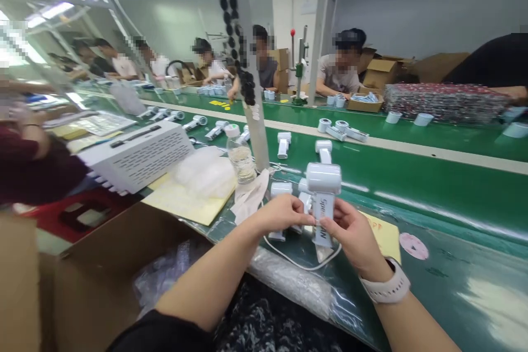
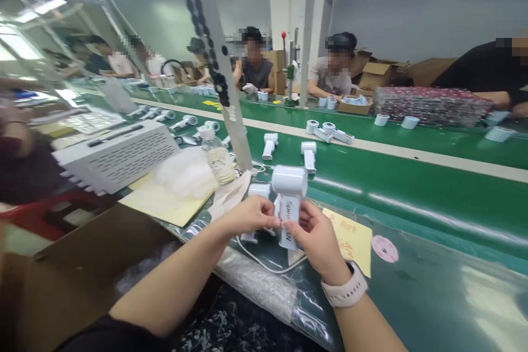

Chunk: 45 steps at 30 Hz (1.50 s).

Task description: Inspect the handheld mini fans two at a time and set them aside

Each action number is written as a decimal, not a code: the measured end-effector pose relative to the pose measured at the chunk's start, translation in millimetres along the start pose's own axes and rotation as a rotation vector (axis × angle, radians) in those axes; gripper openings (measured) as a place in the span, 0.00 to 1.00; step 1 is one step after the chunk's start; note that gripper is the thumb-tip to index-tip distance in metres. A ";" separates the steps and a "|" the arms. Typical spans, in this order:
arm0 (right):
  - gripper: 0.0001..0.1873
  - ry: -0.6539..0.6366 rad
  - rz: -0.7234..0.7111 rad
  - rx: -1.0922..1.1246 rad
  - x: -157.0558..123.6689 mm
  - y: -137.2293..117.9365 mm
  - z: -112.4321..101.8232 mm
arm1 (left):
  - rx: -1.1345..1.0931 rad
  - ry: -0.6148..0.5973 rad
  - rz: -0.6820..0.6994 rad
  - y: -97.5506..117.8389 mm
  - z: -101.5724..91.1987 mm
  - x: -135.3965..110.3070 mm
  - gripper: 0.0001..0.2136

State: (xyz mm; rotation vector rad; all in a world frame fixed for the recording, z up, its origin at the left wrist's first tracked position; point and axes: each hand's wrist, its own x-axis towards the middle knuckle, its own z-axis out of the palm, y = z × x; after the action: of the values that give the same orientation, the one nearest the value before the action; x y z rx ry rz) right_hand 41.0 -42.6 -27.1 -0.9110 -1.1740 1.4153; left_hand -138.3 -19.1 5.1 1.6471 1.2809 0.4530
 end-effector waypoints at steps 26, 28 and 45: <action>0.19 0.162 0.143 0.216 6.3 7.7 -3.1 | 0.557 1.005 -0.118 -77.8 -201.6 -28.0 0.12; 0.19 0.160 0.131 0.220 7.0 6.5 -2.5 | 0.530 1.007 -0.100 -63.6 -189.8 -38.4 0.10; 0.24 -0.107 -0.104 -0.620 2.4 13.5 -4.5 | -0.161 0.323 -0.002 -39.4 -11.3 -3.1 0.06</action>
State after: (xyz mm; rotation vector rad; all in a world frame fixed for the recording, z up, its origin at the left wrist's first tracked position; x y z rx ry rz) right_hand 41.7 -39.2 -41.1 -1.1804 -1.7641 1.0331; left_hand -169.0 -17.4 -22.2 1.4767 1.4385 0.8255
